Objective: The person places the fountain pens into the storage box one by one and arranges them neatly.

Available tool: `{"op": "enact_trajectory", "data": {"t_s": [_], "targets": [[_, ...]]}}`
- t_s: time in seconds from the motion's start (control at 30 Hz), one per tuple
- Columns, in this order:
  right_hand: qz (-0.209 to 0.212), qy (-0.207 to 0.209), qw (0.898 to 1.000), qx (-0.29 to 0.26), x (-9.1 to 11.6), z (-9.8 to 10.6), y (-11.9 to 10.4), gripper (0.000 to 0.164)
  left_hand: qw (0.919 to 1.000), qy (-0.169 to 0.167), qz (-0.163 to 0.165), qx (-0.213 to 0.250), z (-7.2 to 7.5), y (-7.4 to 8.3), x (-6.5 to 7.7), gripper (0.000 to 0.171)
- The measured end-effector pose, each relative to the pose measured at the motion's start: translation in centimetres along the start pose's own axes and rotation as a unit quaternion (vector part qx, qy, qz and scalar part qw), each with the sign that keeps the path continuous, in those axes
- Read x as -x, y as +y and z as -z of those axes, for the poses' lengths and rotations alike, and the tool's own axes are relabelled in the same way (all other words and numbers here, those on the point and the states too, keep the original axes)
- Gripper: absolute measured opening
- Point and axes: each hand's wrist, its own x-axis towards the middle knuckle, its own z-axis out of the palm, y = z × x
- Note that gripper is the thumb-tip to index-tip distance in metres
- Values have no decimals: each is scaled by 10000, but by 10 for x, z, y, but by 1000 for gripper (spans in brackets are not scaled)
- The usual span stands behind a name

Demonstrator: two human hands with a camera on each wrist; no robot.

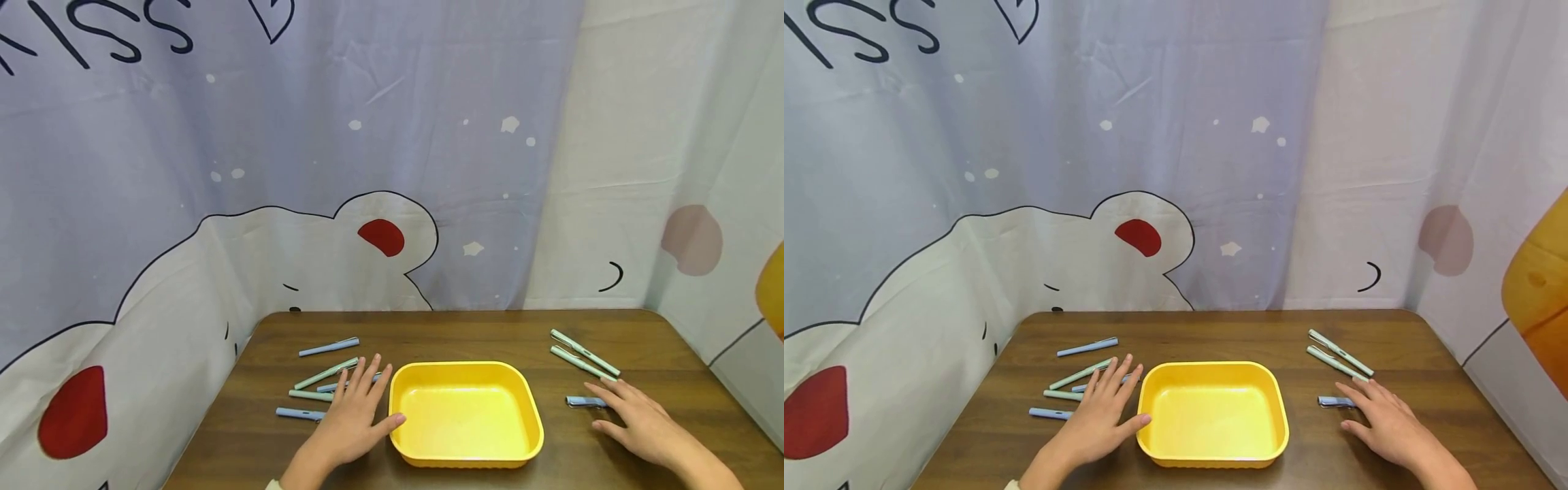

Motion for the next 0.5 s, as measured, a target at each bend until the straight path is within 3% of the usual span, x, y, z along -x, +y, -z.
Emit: {"op": "enact_trajectory", "data": {"t_s": [0.5], "targets": [[219,-55,9996,176,-2,-3,1,57,9995,-271,-173,-56,-12,10,0,84]]}}
